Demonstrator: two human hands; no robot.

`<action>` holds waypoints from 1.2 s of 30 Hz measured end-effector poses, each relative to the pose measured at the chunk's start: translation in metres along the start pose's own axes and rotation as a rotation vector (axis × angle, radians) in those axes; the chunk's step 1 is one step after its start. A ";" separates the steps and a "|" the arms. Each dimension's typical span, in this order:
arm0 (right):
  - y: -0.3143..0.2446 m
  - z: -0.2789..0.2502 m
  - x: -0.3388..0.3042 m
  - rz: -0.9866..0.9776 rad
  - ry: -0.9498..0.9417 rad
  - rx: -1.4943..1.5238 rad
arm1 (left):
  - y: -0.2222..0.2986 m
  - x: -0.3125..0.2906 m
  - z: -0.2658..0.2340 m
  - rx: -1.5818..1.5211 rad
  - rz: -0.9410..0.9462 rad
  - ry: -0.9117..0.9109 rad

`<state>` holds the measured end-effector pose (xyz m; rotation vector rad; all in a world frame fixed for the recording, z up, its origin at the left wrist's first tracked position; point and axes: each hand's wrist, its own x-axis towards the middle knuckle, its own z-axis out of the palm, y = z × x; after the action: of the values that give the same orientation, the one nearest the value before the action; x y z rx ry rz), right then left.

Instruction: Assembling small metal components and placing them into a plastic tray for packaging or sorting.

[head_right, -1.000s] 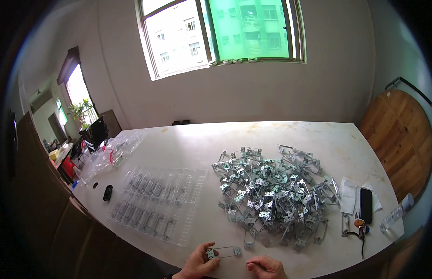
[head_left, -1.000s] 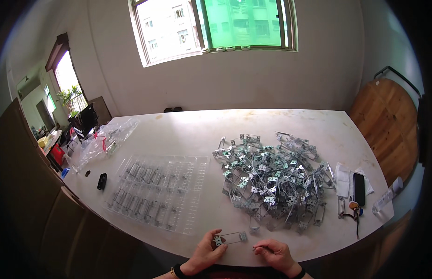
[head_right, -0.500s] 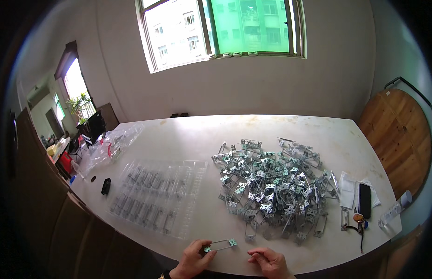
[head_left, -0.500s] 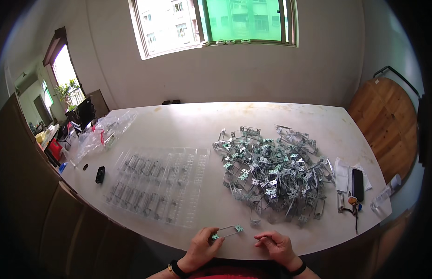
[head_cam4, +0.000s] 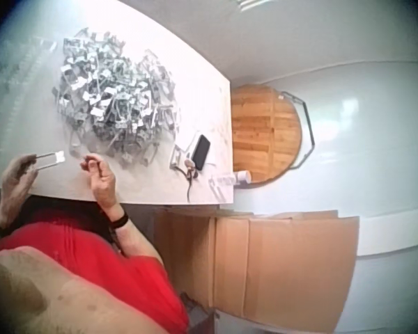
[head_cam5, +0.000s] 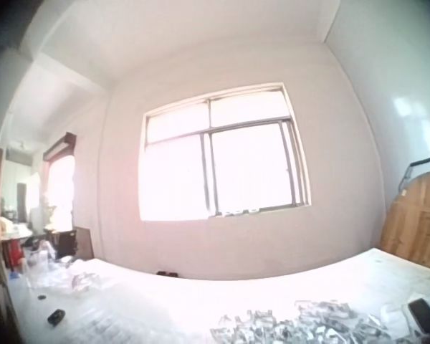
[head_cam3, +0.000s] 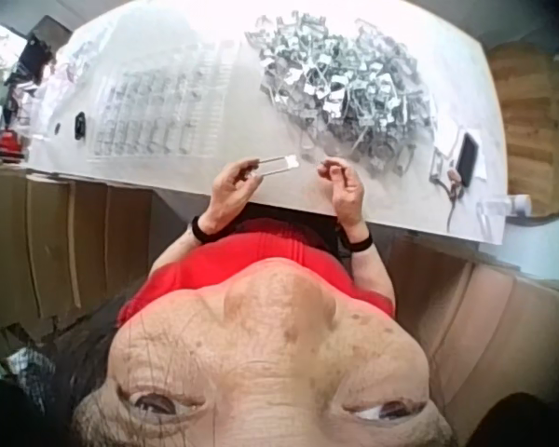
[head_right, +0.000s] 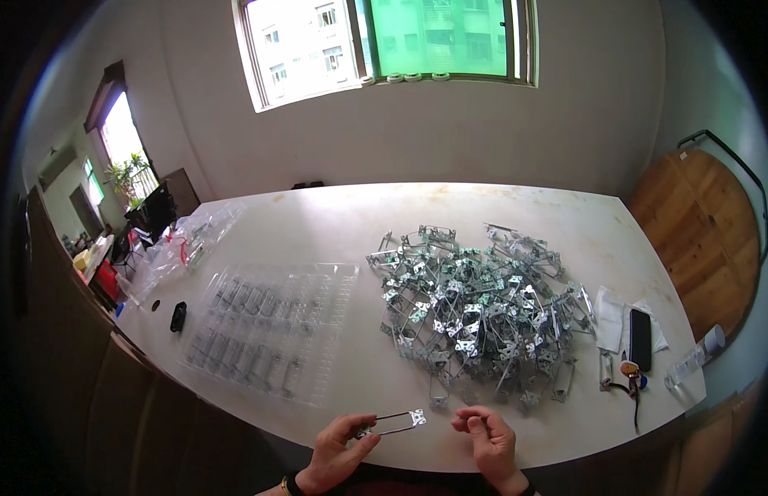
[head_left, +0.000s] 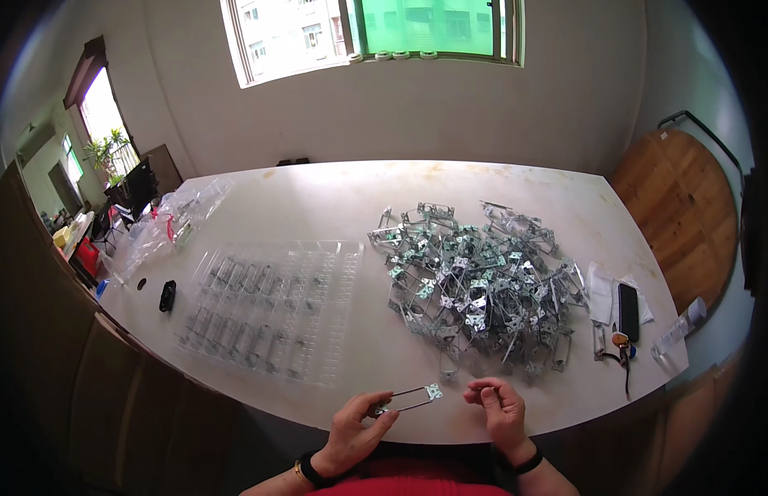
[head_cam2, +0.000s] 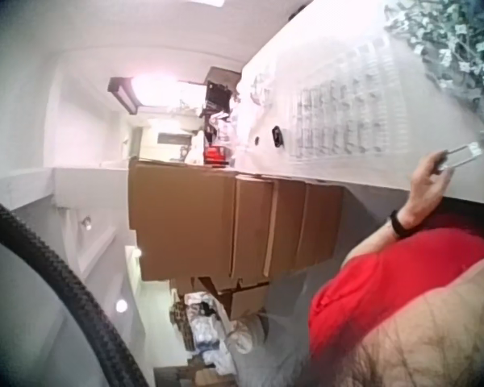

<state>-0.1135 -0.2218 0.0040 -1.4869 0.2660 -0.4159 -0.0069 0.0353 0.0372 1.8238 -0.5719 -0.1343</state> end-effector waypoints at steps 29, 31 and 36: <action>-0.003 0.004 -0.010 -0.054 0.068 -0.164 | -0.016 0.008 0.026 0.217 0.229 -0.177; -0.001 0.006 -0.008 -0.075 0.061 -0.206 | -0.017 0.009 0.026 0.233 0.237 -0.189; 0.003 0.009 -0.004 -0.122 0.051 -0.251 | -0.022 0.011 0.025 0.226 0.240 -0.204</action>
<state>-0.1126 -0.2118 0.0020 -1.7459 0.2764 -0.5340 0.0006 0.0135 0.0103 1.9552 -0.9780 -0.0968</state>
